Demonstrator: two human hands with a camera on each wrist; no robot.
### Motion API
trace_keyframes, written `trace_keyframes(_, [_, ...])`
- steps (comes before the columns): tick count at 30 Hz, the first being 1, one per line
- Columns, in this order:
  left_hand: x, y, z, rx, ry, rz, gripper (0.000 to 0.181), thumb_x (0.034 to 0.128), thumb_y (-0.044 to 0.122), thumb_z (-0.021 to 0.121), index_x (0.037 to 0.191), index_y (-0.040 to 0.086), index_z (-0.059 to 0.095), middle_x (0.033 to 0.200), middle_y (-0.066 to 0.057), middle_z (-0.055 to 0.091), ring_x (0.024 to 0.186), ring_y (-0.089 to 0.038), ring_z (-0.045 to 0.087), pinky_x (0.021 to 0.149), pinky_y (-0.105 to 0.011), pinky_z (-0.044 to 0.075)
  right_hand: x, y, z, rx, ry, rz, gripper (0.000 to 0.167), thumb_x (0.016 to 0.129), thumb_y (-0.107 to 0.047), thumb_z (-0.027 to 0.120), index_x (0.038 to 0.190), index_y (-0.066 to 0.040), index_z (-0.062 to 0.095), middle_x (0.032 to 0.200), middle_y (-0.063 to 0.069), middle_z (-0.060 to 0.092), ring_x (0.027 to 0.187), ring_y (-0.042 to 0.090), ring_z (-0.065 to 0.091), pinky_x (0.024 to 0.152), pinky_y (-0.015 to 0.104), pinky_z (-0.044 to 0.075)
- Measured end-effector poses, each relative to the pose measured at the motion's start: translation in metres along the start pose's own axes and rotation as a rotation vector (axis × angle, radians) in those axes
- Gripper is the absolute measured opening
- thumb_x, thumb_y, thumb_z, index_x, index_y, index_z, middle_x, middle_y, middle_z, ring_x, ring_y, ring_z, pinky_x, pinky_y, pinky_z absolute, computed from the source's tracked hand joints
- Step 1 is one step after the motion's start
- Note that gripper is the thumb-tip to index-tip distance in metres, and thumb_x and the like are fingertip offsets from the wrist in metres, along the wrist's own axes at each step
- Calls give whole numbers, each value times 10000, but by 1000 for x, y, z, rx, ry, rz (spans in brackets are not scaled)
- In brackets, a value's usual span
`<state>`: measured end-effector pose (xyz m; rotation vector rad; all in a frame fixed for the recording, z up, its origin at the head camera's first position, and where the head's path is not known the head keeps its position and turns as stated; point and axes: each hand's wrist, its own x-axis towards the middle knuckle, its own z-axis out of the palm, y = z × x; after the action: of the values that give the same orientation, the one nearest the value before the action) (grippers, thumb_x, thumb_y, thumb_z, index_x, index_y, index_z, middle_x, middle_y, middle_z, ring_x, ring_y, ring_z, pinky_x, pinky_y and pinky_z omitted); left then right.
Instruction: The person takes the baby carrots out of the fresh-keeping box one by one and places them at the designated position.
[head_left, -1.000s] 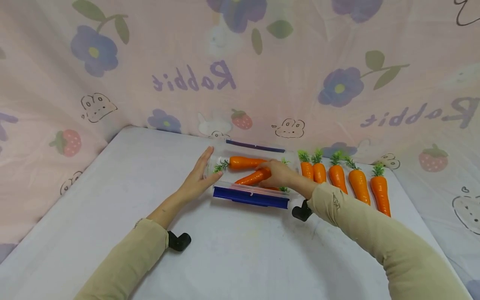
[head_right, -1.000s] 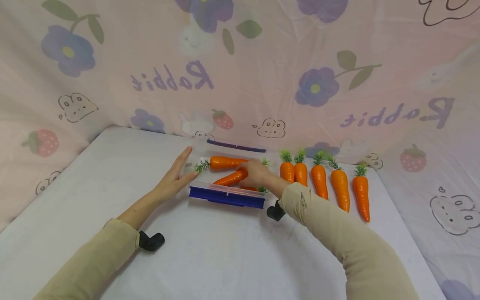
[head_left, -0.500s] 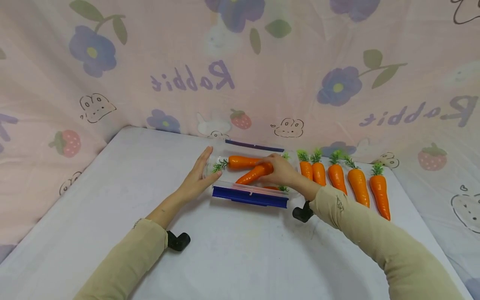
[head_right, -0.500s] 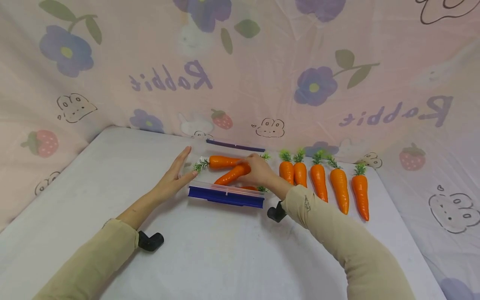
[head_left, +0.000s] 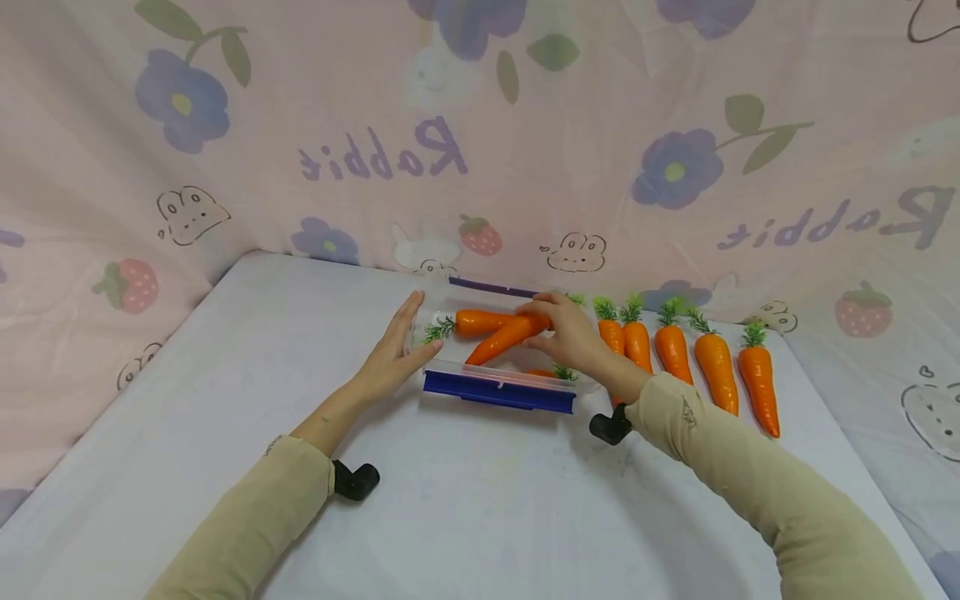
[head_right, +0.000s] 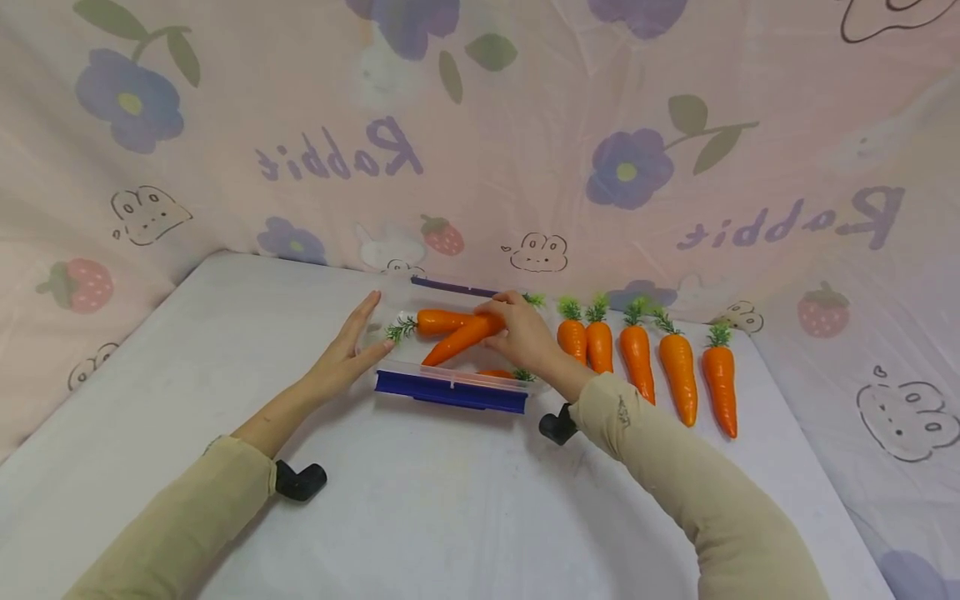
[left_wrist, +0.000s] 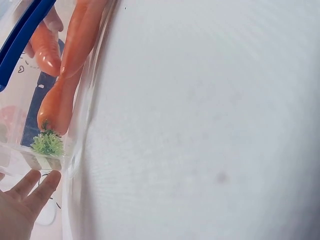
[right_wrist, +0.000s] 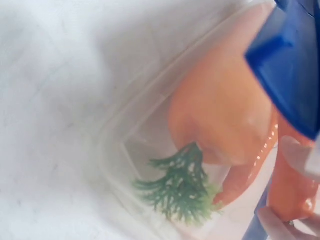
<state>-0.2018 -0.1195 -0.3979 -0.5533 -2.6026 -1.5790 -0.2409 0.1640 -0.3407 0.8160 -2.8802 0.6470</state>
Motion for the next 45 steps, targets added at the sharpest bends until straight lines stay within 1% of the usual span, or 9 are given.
trace_keyframes(3, [1, 0, 0, -4, -2, 4, 773, 956, 341, 527, 1559, 211, 60, 1626, 13, 0, 1491, -264, 51, 1165, -591, 97, -1, 1, -3, 10, 36, -30, 419, 811, -133, 768, 1209, -80, 647, 1299, 216, 511, 1111, 384, 532, 953, 518, 467])
trace_keyframes(7, [1, -1, 1, -8, -3, 3, 774, 957, 339, 529, 1559, 206, 61, 1626, 10, 1, 1491, -266, 47, 1167, -588, 90, -2, 3, -7, 26, 83, -64, 415, 807, -106, 767, 1203, -73, 650, 1316, 233, 500, 1103, 390, 537, 891, 487, 510])
trace_keyframes(10, [2, -1, 1, -8, -3, 1, 774, 957, 337, 530, 1559, 203, 62, 1626, 6, 3, 1491, -265, 45, 1169, -585, 88, -4, 4, -12, 42, 108, -64, 413, 811, -92, 761, 1208, -75, 646, 1333, 218, 483, 1110, 379, 530, 847, 448, 544])
trace_keyframes(14, [1, -1, 0, 0, -3, -1, 772, 960, 346, 524, 1559, 206, 57, 1626, 9, 0, 1491, -266, 41, 1166, -590, 88, -7, 4, -21, 55, 138, -53, 428, 814, -104, 761, 1224, -87, 640, 1363, 194, 460, 1129, 367, 537, 874, 440, 543])
trace_keyframes(20, [0, 2, -1, -1, -12, -6, 778, 964, 359, 520, 1559, 211, 42, 1628, -27, 1, 1488, -296, 44, 1153, -616, 94, -11, 9, -28, 58, 181, -62, 439, 815, -91, 754, 1237, -76, 630, 1403, 209, 427, 1183, 382, 498, 883, 462, 532])
trace_keyframes(27, [-2, 2, -1, -13, -14, -15, 769, 967, 353, 521, 1557, 244, 40, 1626, 14, -8, 1490, -274, 34, 1158, -606, 93, -18, 10, -38, 40, 195, -41, 452, 809, -109, 763, 1241, -81, 632, 1407, 201, 432, 1195, 388, 483, 883, 469, 521])
trace_keyframes(32, [0, 0, 0, -18, -14, -14, 776, 967, 307, 532, 1558, 216, 38, 1626, 1, -13, 1490, -281, 27, 1158, -608, 88, -24, 11, -47, 33, 203, -32, 453, 812, -104, 760, 1245, -81, 628, 1413, 207, 422, 1282, 418, 405, 981, 537, 445])
trace_keyframes(35, [0, -1, 0, -29, -15, -13, 780, 964, 277, 539, 1558, 203, 38, 1625, -13, -18, 1489, -291, 20, 1159, -608, 76, -27, 14, -50, 24, 223, -43, 450, 803, -88, 765, 1233, -72, 634, 1396, 228, 435, 1287, 439, 400, 1018, 578, 393])
trace_keyframes(45, [-1, -1, 0, -11, -13, -11, 766, 970, 338, 520, 1557, 246, 36, 1625, 12, -7, 1490, -279, 34, 1162, -600, 86, -40, 18, -61, 5, 240, -34, 445, 808, -89, 762, 1233, -82, 631, 1383, 219, 446, 1199, 443, 481, 973, 585, 424])
